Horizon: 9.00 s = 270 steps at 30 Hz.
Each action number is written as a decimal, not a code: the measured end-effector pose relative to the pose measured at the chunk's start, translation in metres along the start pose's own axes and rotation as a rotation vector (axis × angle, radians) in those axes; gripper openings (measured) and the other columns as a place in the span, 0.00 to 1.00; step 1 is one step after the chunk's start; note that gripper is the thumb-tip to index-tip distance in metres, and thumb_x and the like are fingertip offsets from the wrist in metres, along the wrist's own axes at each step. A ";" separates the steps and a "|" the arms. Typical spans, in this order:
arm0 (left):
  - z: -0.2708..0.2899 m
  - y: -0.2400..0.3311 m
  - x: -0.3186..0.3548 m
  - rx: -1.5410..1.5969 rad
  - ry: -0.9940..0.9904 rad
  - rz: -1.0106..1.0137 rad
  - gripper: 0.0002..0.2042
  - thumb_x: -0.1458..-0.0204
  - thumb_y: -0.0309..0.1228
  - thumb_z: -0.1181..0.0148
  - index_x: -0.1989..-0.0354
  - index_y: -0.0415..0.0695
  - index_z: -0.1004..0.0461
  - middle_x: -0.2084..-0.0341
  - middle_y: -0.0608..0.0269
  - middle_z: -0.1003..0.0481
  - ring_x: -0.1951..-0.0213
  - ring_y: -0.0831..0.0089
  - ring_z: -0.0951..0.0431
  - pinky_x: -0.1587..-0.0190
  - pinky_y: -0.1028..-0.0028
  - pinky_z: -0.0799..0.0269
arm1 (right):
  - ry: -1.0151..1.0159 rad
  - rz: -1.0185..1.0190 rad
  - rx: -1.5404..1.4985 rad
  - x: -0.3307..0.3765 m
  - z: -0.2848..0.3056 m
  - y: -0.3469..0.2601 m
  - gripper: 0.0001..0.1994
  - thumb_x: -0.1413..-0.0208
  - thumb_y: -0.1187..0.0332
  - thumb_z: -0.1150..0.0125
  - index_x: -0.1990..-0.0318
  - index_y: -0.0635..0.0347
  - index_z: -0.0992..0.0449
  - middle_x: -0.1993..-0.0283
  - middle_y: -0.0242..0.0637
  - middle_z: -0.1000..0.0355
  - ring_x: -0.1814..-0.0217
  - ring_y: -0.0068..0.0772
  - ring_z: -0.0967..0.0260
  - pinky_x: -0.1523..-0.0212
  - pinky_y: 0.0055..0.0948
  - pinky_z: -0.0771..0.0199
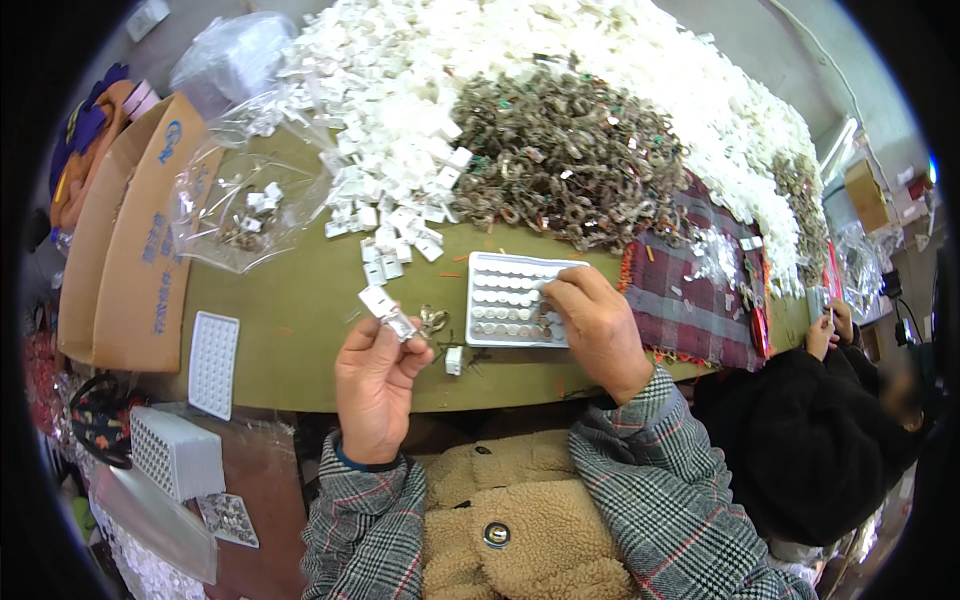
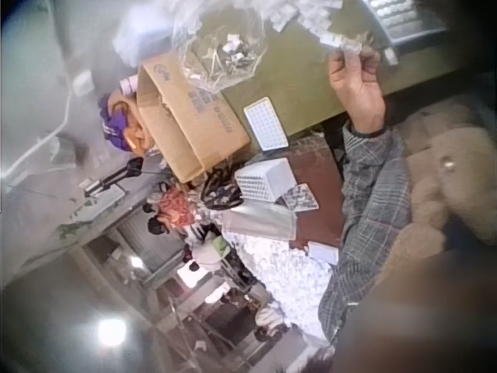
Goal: The person repeatedly picks small white plastic housings and metal contacts from a table, inserts the contacts into the housings, and places the assembled units into a white tray. The person handles items one at a time and continues the same assembly cycle throughout the clip.
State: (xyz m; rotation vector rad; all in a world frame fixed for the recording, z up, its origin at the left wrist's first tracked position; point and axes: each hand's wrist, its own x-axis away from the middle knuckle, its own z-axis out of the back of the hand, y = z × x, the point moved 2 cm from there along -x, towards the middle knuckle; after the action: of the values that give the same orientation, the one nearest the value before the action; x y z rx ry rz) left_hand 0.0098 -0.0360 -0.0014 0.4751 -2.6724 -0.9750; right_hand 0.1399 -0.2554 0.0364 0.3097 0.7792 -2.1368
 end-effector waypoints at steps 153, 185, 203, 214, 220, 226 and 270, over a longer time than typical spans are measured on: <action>0.058 0.013 -0.020 0.508 0.027 0.283 0.12 0.35 0.33 0.44 0.51 0.37 0.33 0.61 0.55 0.27 0.76 0.84 0.33 0.81 0.85 0.39 | 0.250 0.111 -0.199 0.035 0.023 -0.057 0.09 0.52 0.78 0.35 0.62 0.67 0.24 0.59 0.45 0.26 0.59 0.45 0.26 0.59 0.36 0.25; 0.010 0.014 -0.004 0.072 -0.088 0.058 0.10 0.35 0.27 0.46 0.50 0.36 0.27 0.65 0.52 0.21 0.71 0.76 0.22 0.67 0.77 0.23 | 0.008 0.138 -0.476 -0.026 -0.027 -0.099 0.14 0.51 0.87 0.43 0.56 0.65 0.25 0.66 0.43 0.29 0.65 0.44 0.28 0.65 0.35 0.26; 0.021 0.024 -0.007 0.018 -0.147 0.163 0.09 0.35 0.31 0.45 0.57 0.37 0.27 0.68 0.54 0.20 0.75 0.76 0.22 0.72 0.79 0.24 | -0.050 0.285 -0.343 -0.051 -0.052 -0.110 0.28 0.58 0.88 0.43 0.44 0.67 0.27 0.71 0.39 0.28 0.72 0.39 0.30 0.71 0.35 0.29; 0.020 0.024 -0.004 -0.090 -0.129 0.143 0.08 0.38 0.29 0.41 0.60 0.36 0.25 0.70 0.59 0.20 0.75 0.76 0.22 0.73 0.79 0.25 | -0.183 0.440 -0.159 -0.048 -0.048 -0.110 0.27 0.57 0.75 0.40 0.44 0.66 0.29 0.69 0.35 0.30 0.68 0.37 0.32 0.66 0.34 0.28; 0.019 0.017 -0.002 -0.165 -0.100 0.103 0.07 0.39 0.27 0.40 0.60 0.36 0.24 0.70 0.60 0.20 0.75 0.76 0.22 0.72 0.79 0.25 | -0.142 0.418 -0.147 -0.045 -0.057 -0.106 0.25 0.57 0.74 0.39 0.46 0.66 0.28 0.69 0.36 0.30 0.67 0.37 0.32 0.66 0.34 0.29; 0.019 0.014 -0.003 -0.114 -0.071 0.070 0.07 0.38 0.27 0.41 0.59 0.35 0.24 0.70 0.59 0.20 0.75 0.76 0.22 0.72 0.79 0.25 | -0.084 0.388 -0.243 -0.043 -0.065 -0.108 0.26 0.60 0.77 0.39 0.47 0.67 0.29 0.70 0.38 0.30 0.71 0.39 0.32 0.69 0.35 0.29; -0.037 0.043 0.002 -1.460 -0.018 -0.449 0.10 0.50 0.25 0.34 0.60 0.40 0.26 0.68 0.58 0.25 0.65 0.70 0.24 0.60 0.70 0.27 | 0.111 0.078 -0.518 0.052 0.036 -0.059 0.14 0.51 0.88 0.42 0.56 0.70 0.24 0.62 0.45 0.24 0.70 0.38 0.24 0.70 0.30 0.24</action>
State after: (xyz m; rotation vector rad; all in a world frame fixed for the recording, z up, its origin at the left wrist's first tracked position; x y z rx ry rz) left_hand 0.0117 -0.0271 0.0545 0.6328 -1.1947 -2.5551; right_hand 0.0631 -0.2829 0.0654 0.1790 1.3238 -1.7777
